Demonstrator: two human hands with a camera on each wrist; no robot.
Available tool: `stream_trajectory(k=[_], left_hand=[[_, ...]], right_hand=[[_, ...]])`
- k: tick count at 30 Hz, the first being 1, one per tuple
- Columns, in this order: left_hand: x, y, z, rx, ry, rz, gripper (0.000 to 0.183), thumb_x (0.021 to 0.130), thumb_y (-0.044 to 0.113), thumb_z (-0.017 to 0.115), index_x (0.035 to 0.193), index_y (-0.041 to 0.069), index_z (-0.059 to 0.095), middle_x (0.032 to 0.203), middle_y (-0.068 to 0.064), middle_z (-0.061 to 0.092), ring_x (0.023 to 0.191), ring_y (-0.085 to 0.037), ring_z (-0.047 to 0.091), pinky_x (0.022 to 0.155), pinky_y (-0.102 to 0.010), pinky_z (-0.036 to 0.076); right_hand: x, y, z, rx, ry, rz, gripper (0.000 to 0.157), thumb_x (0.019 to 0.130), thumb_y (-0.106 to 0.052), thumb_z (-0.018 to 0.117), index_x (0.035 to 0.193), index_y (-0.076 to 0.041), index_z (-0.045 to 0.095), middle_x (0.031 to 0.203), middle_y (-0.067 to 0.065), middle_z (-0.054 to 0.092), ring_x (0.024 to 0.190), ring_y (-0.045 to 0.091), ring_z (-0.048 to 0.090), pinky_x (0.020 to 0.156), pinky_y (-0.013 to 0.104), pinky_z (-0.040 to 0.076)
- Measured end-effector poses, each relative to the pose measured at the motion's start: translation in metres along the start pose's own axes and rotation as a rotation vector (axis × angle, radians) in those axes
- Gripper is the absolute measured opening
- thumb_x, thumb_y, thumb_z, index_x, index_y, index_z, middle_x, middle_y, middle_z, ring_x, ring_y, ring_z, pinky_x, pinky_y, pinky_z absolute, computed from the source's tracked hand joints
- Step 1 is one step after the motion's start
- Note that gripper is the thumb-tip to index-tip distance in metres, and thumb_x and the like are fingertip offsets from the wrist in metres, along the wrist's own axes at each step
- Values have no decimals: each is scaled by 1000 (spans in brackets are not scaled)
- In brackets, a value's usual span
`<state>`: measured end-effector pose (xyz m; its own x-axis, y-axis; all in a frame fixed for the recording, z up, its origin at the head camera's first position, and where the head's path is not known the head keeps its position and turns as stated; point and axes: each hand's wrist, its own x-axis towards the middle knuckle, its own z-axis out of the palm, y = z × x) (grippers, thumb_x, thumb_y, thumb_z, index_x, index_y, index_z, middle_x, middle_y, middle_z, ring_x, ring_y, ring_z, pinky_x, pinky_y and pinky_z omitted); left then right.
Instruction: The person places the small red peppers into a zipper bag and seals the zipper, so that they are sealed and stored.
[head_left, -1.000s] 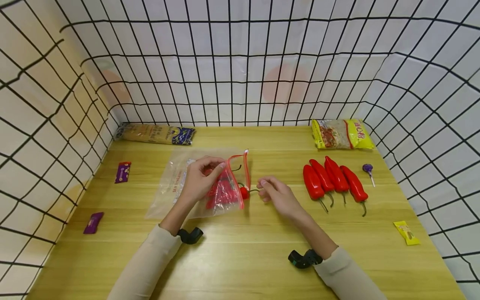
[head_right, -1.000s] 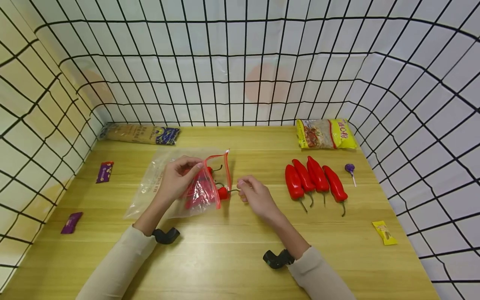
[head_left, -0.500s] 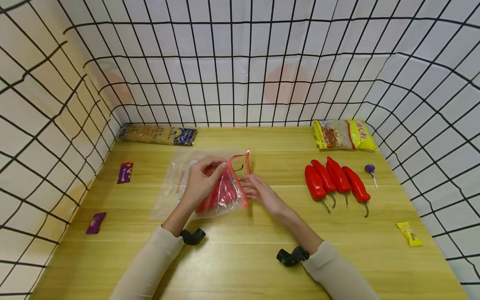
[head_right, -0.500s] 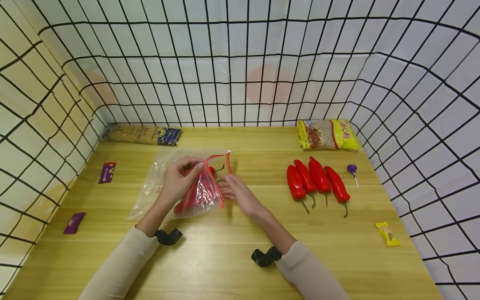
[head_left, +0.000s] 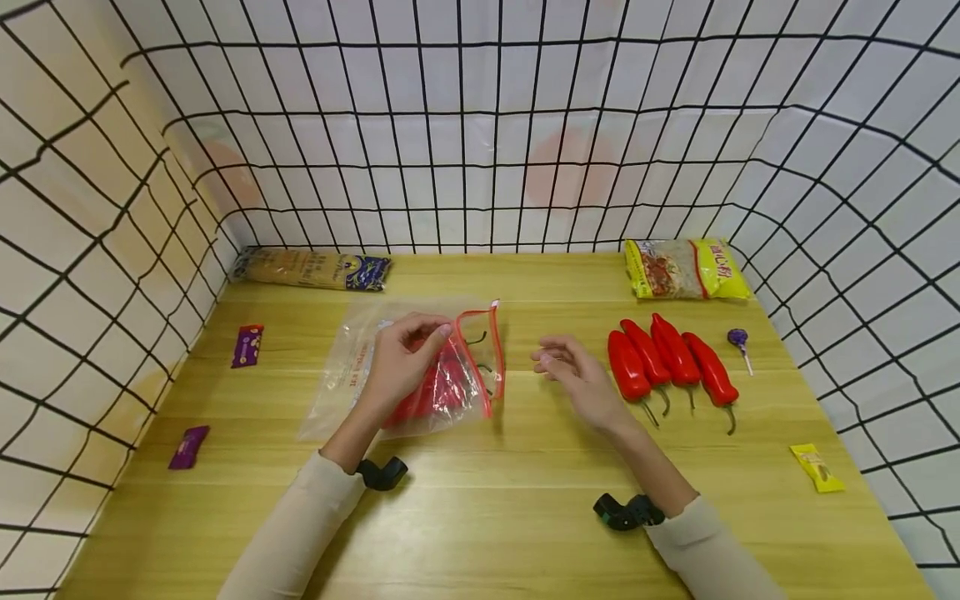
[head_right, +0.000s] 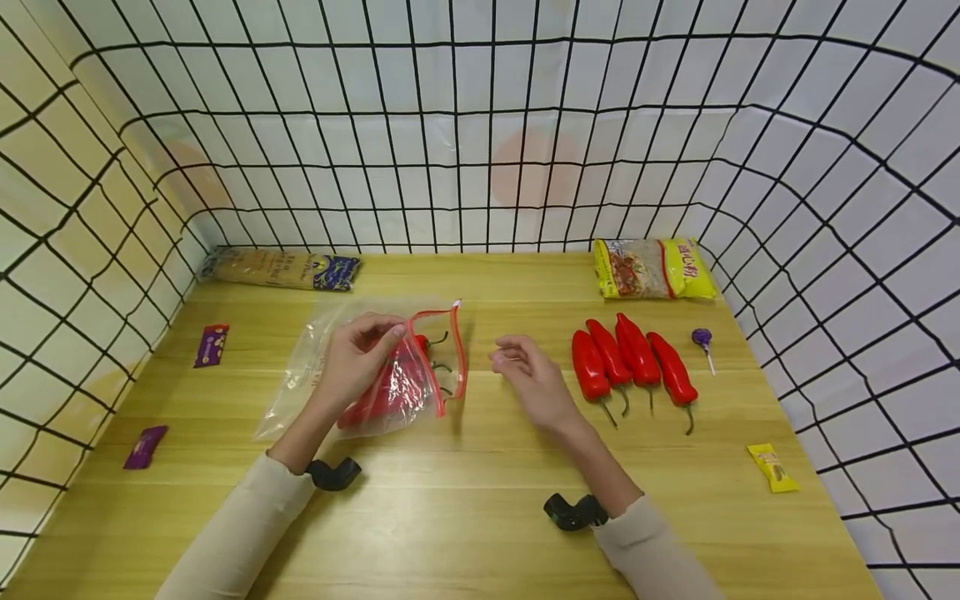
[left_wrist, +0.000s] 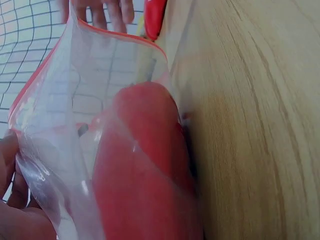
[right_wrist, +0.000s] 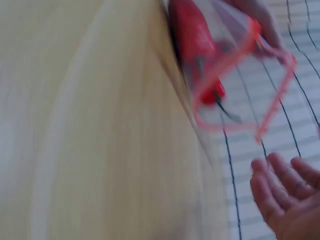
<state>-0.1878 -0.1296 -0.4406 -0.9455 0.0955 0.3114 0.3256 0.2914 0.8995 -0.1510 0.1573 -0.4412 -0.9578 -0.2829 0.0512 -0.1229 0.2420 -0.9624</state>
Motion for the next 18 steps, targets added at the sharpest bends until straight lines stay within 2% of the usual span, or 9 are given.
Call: stream_trajectory(k=[2, 4, 8, 10, 13, 16, 18], left_hand=[[1, -1, 0, 3, 0, 3, 24, 90, 44, 65, 105, 27, 74, 97, 6, 70, 87, -14, 60, 74, -24, 51], [1, -1, -1, 11, 0, 1, 24, 90, 45, 65, 105, 28, 74, 97, 6, 70, 88, -13, 60, 75, -24, 52], [-1, 0, -3, 26, -6, -2, 23, 90, 45, 65, 103, 29, 74, 97, 8, 70, 87, -14, 61, 75, -30, 54], [-1, 1, -3, 24, -14, -7, 24, 90, 46, 65, 103, 28, 74, 97, 7, 70, 87, -14, 61, 76, -33, 54], [1, 2, -3, 18, -19, -18, 25, 89, 47, 65, 103, 28, 73, 98, 7, 69, 88, -14, 61, 77, -32, 54], [2, 4, -4, 11, -20, -27, 26, 89, 46, 66, 104, 26, 73, 99, 5, 69, 89, -15, 61, 77, -26, 53], [3, 5, -4, 5, -19, -30, 26, 89, 45, 66, 104, 25, 73, 98, 5, 69, 89, -15, 60, 77, -27, 53]], right_hand=[[-7, 2, -19, -139, 76, -1, 42, 101, -35, 51, 134, -9, 47, 128, 19, 58, 114, 27, 59, 96, 32, 50], [-14, 6, -36, -270, 145, 5, 43, 100, -36, 54, 133, -9, 49, 127, 16, 59, 115, 24, 59, 97, 32, 49], [-24, 18, -62, -459, 236, 71, 47, 98, -39, 55, 133, -7, 49, 128, 16, 58, 117, 30, 56, 99, 46, 47], [-28, 22, -70, -532, 246, 106, 50, 98, -41, 54, 133, -5, 49, 130, 18, 57, 119, 34, 54, 99, 51, 45], [-30, 26, -77, -645, 234, 124, 51, 97, -40, 55, 132, -3, 50, 131, 21, 54, 122, 39, 49, 100, 57, 40], [-28, 29, -78, -718, 213, 108, 48, 93, -31, 62, 130, -1, 51, 132, 22, 52, 124, 42, 45, 101, 60, 37], [-27, 32, -77, -725, 192, 93, 46, 90, -22, 66, 129, -2, 51, 133, 22, 51, 125, 41, 44, 102, 60, 37]])
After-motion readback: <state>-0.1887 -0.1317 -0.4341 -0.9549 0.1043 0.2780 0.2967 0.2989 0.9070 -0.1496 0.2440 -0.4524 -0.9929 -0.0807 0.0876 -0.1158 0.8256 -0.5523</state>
